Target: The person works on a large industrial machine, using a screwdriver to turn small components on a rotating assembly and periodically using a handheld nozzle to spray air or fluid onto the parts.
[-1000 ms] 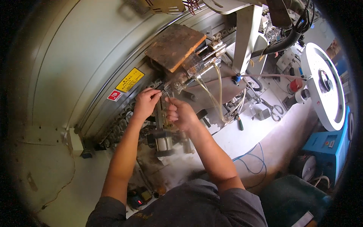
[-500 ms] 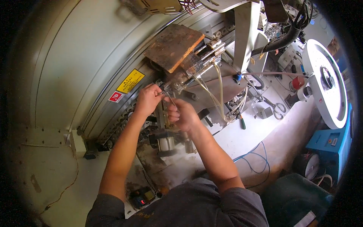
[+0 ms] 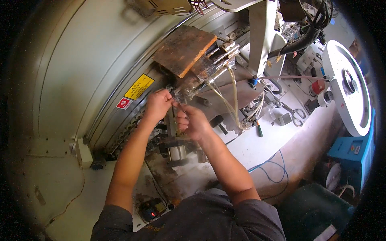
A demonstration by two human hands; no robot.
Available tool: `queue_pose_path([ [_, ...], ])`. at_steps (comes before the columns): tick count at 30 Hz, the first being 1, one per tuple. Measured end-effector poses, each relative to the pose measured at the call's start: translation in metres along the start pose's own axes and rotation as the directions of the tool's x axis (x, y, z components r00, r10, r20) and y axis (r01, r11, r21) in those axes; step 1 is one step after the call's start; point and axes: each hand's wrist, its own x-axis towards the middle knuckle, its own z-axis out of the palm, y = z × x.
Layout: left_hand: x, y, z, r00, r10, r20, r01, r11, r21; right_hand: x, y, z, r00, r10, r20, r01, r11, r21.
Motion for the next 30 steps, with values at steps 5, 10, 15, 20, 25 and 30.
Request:
queue_pose_path([
  [5,-0.002,0.003,-0.002,0.999,-0.050,-0.021,0.048,0.995,-0.082,-0.005,-0.003,0.003,1.000,-0.015,0.004,0.015,1.000,-0.013],
  [10,0.000,-0.002,0.010,0.997,-0.067,-0.040,0.064,0.996,-0.056,-0.001,-0.001,-0.002,0.998,-0.019,0.062,0.019,1.000,0.002],
  [15,-0.001,-0.005,0.001,0.998,-0.063,0.007,0.063,0.988,-0.139,-0.003,-0.001,0.001,0.999,-0.032,-0.006,0.032,0.998,-0.045],
  [20,-0.004,-0.005,0.009,0.996,-0.046,-0.075,0.042,0.998,-0.051,-0.005,0.000,0.004,0.999,-0.037,0.010,0.038,0.997,-0.069],
  [25,-0.003,0.005,-0.004,0.980,-0.171,0.104,0.184,0.974,-0.130,-0.004,0.000,-0.002,0.999,-0.042,-0.003,0.042,0.996,-0.083],
  [30,-0.003,0.006,-0.004,0.994,-0.114,-0.002,0.113,0.988,-0.110,-0.006,0.000,0.002,0.999,-0.037,0.002,0.037,0.997,-0.074],
])
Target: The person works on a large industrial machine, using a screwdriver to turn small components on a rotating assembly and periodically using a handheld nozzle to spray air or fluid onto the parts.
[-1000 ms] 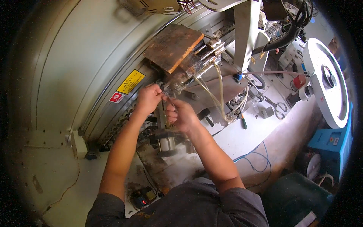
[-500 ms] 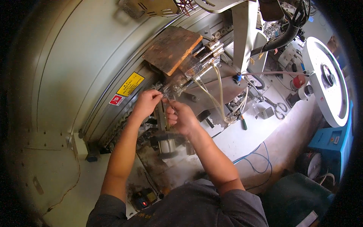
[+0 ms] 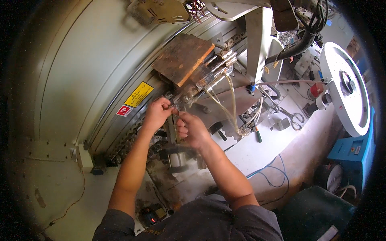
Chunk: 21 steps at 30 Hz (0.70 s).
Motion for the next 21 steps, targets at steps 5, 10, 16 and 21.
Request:
queue_pose_path([
  [5,0.002,-0.007,0.008,0.995,-0.074,0.073,0.083,0.988,-0.130,0.001,0.001,-0.002,1.000,-0.001,-0.012,0.001,1.000,-0.013],
  [10,0.000,-0.005,0.003,0.998,0.035,0.049,-0.038,0.997,0.068,-0.001,0.000,-0.001,1.000,0.010,-0.008,-0.010,1.000,-0.014],
  [16,0.003,-0.006,0.012,0.996,0.080,-0.029,-0.077,0.992,0.101,0.002,0.001,-0.002,1.000,-0.006,-0.001,0.006,1.000,-0.007],
  [21,0.002,-0.011,0.004,0.994,0.110,-0.018,-0.110,0.994,-0.008,0.000,-0.001,-0.001,1.000,-0.005,-0.009,0.005,1.000,-0.017],
])
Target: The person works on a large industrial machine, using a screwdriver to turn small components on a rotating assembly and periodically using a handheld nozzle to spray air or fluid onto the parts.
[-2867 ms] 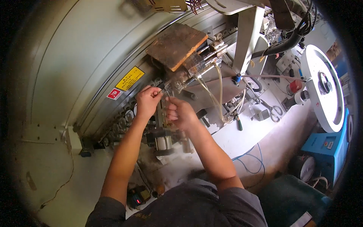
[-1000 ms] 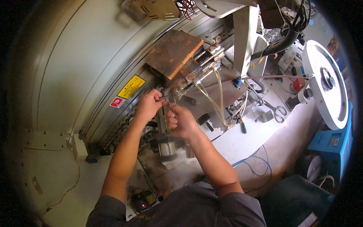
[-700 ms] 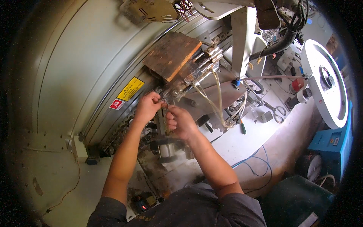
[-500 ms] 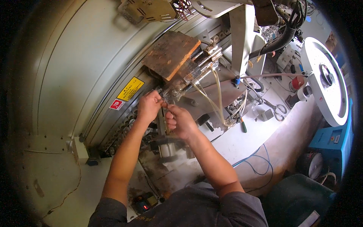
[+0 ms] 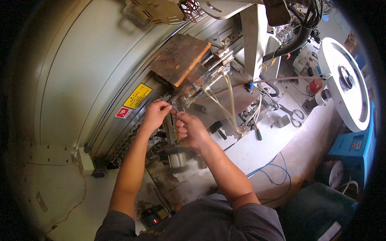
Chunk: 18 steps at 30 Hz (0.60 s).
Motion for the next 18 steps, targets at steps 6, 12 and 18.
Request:
queue_pose_path([
  [6,-0.002,0.005,0.007,0.995,-0.017,-0.094,0.016,1.000,-0.012,0.001,0.001,-0.003,1.000,-0.001,0.031,0.001,1.000,0.008],
  [12,-0.002,0.009,0.007,0.996,-0.086,-0.003,0.085,0.990,-0.116,0.005,0.004,-0.003,1.000,0.002,0.007,-0.002,1.000,0.012],
  [18,0.001,-0.018,0.007,1.000,-0.013,0.013,0.015,0.990,-0.140,0.004,0.003,0.001,1.000,0.004,0.027,-0.004,1.000,0.010],
])
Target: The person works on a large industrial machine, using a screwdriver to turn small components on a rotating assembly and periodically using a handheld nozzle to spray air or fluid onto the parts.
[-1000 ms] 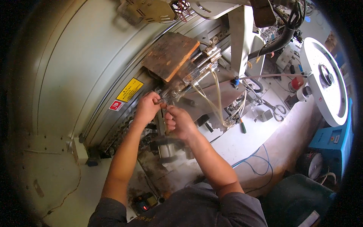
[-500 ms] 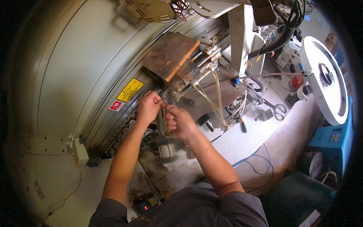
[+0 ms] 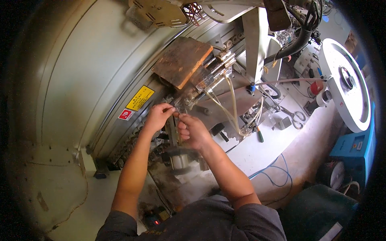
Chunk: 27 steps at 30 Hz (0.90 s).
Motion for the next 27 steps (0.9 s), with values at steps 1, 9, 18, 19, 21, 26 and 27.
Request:
queue_pose_path([
  [1,0.000,0.005,0.002,0.998,-0.062,0.010,0.062,0.998,-0.012,-0.001,-0.001,0.000,1.000,0.005,-0.002,-0.005,1.000,0.005],
  [9,-0.002,0.022,-0.002,0.998,-0.045,-0.039,0.042,0.997,-0.066,-0.002,-0.001,-0.002,0.999,-0.013,-0.037,0.013,1.000,-0.006],
  [18,-0.002,0.010,-0.001,0.990,0.116,-0.077,-0.109,0.990,0.088,-0.003,0.001,-0.001,0.999,-0.020,-0.027,0.020,1.000,0.000],
  [19,-0.002,0.010,0.000,0.990,0.118,-0.075,-0.111,0.990,0.088,-0.003,0.001,-0.001,0.999,-0.012,-0.035,0.012,1.000,0.001],
  [21,-0.003,0.015,0.003,0.996,-0.083,-0.009,0.082,0.993,-0.086,-0.003,0.001,-0.001,0.999,-0.019,-0.036,0.019,1.000,-0.006],
  [26,-0.001,0.024,-0.001,0.997,0.038,-0.070,-0.027,0.988,0.151,-0.004,0.000,-0.001,0.999,-0.031,-0.035,0.031,0.999,-0.011],
  [27,0.000,0.023,-0.005,0.991,0.130,-0.036,-0.121,0.973,0.198,-0.003,0.001,-0.001,0.999,-0.028,-0.035,0.028,0.999,-0.015],
])
